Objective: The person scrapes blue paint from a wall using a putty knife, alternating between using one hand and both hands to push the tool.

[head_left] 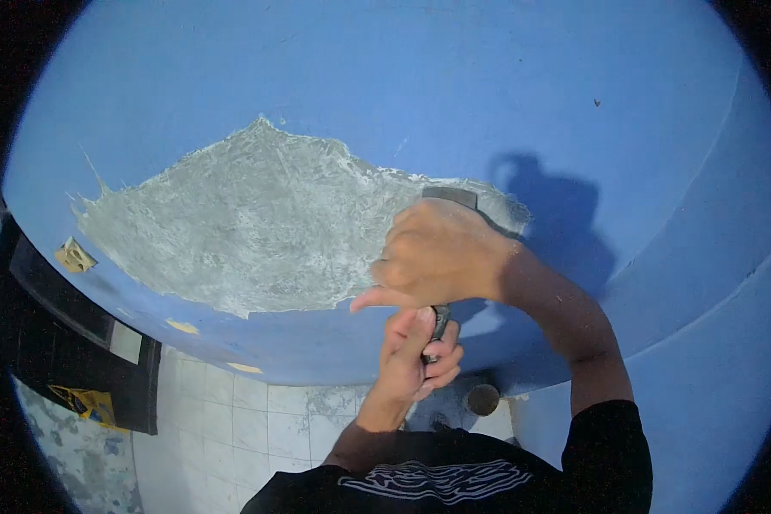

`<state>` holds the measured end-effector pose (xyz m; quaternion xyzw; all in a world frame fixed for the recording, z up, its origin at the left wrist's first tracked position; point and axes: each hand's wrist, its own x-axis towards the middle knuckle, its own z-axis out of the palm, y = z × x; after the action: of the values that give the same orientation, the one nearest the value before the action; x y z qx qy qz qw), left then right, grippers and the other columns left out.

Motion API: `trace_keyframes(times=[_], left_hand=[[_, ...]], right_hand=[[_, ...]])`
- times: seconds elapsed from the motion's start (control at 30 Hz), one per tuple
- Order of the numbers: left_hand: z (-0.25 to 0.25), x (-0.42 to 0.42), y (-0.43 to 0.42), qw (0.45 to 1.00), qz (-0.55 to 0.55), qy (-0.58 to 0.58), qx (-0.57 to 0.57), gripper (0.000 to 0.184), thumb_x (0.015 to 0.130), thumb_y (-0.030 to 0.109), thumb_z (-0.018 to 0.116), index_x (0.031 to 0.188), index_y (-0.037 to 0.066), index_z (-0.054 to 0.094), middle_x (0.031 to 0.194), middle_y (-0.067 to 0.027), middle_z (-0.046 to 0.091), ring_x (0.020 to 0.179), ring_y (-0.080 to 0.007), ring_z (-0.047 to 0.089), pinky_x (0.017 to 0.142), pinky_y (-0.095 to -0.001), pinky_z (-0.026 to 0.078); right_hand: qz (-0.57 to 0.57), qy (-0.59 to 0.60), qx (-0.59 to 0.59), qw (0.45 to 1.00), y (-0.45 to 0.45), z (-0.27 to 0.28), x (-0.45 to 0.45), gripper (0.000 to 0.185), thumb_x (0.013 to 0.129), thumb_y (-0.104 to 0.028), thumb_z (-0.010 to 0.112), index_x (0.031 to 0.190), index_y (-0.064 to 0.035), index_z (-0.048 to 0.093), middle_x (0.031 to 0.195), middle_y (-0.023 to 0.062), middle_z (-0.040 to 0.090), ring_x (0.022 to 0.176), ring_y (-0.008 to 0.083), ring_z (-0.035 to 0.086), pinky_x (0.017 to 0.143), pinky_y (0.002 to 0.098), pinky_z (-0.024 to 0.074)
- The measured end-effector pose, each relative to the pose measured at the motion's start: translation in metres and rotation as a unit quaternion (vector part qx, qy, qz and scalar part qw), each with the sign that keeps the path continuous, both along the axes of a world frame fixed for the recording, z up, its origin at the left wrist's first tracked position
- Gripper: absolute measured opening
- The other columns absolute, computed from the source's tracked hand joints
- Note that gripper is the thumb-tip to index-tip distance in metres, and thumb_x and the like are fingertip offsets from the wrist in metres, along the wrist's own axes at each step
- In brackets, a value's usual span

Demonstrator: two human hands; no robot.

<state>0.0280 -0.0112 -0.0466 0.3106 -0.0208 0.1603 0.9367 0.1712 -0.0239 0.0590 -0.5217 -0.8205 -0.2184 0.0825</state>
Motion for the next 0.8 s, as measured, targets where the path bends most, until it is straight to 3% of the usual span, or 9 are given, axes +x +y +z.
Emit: trace_keyframes(times=[0.17,0.27,0.37,0.43,0.47,0.53,0.67,0.73,0.8], left_hand=[[0.001,0.006,0.002,1.000,0.011,-0.022,0.007,0.021,0.104,0.028,0.043,0.104,0.007,0.049,0.062,-0.0001,0.034,0.041,-0.0050,0.026,0.032,-0.0186,0.020],[0.012,-0.008,0.005,1.000,0.009,0.030,-0.002,0.022,0.103,0.028,0.045,0.102,0.006,0.049,0.061,-0.0001,0.034,0.041,-0.0053,0.027,0.032,-0.0192,0.020],[0.021,-0.006,0.023,0.996,0.026,0.060,0.057,0.026,0.104,0.026,0.043,0.091,0.005,0.048,0.060,-0.0006,0.037,0.042,-0.0064,0.030,0.034,-0.0213,0.022],[0.017,-0.015,0.039,0.973,0.058,0.060,0.216,0.028,0.104,0.025,0.044,0.087,0.003,0.048,0.058,-0.0014,0.038,0.040,-0.0067,0.031,0.034,-0.0224,0.023],[0.019,-0.016,0.037,0.973,0.058,0.060,0.216,0.028,0.104,0.025,0.044,0.087,0.003,0.048,0.058,-0.0014,0.038,0.040,-0.0067,0.031,0.034,-0.0224,0.023],[0.027,-0.019,0.034,0.972,0.063,0.081,0.209,0.031,0.104,0.025,0.044,0.082,0.003,0.046,0.056,-0.0016,0.039,0.040,-0.0068,0.031,0.034,-0.0229,0.023],[0.017,-0.022,0.032,0.995,0.011,0.058,0.080,0.025,0.104,0.025,0.042,0.088,0.006,0.045,0.060,-0.0010,0.036,0.041,-0.0055,0.029,0.033,-0.0210,0.022],[0.016,-0.013,0.025,0.997,0.007,0.049,0.065,0.024,0.104,0.026,0.042,0.090,0.007,0.045,0.061,-0.0007,0.035,0.042,-0.0053,0.029,0.033,-0.0203,0.022],[0.015,-0.010,0.020,0.998,0.004,0.041,0.051,0.023,0.104,0.026,0.042,0.091,0.008,0.045,0.062,-0.0004,0.035,0.042,-0.0051,0.029,0.033,-0.0197,0.022]], right_hand=[[0.007,0.004,0.006,1.000,0.001,0.001,0.002,0.057,0.088,-0.051,0.059,0.050,-0.0076,0.058,0.044,0.0058,0.049,0.047,0.0226,0.055,0.050,0.0340,0.0463],[0.027,0.019,0.008,0.999,0.003,-0.006,0.001,0.055,0.085,-0.050,0.063,0.049,-0.0089,0.056,0.045,0.0046,0.048,0.046,0.0215,0.054,0.050,0.0326,0.0455],[0.047,0.028,0.090,0.994,0.011,-0.003,0.003,0.053,0.083,-0.048,0.068,0.048,-0.0097,0.052,0.045,0.0032,0.047,0.045,0.0201,0.052,0.049,0.0320,0.0445],[0.077,0.074,0.153,0.983,0.014,-0.006,-0.001,0.054,0.082,-0.046,0.069,0.048,-0.0097,0.049,0.044,0.0026,0.046,0.044,0.0195,0.050,0.048,0.0322,0.0430],[0.077,0.073,0.153,0.982,0.013,-0.005,-0.003,0.054,0.082,-0.046,0.069,0.048,-0.0097,0.049,0.044,0.0026,0.046,0.044,0.0195,0.050,0.048,0.0322,0.0430],[0.037,0.080,0.121,0.989,0.011,-0.004,-0.007,0.057,0.090,-0.051,0.058,0.052,-0.0089,0.060,0.045,0.0061,0.051,0.045,0.0205,0.056,0.054,0.0329,0.0491],[0.059,0.081,0.151,0.983,0.018,-0.010,-0.010,0.054,0.084,-0.046,0.068,0.049,-0.0099,0.048,0.044,0.0029,0.045,0.044,0.0198,0.049,0.047,0.0323,0.0417],[0.000,0.039,0.056,0.998,0.011,-0.002,-0.007,0.057,0.088,-0.053,0.058,0.053,-0.0075,0.061,0.043,0.0078,0.050,0.045,0.0237,0.057,0.050,0.0356,0.0489],[0.008,0.044,0.055,0.997,0.011,-0.004,-0.005,0.058,0.088,-0.053,0.058,0.053,-0.0070,0.061,0.043,0.0080,0.050,0.045,0.0239,0.058,0.049,0.0358,0.0489]])
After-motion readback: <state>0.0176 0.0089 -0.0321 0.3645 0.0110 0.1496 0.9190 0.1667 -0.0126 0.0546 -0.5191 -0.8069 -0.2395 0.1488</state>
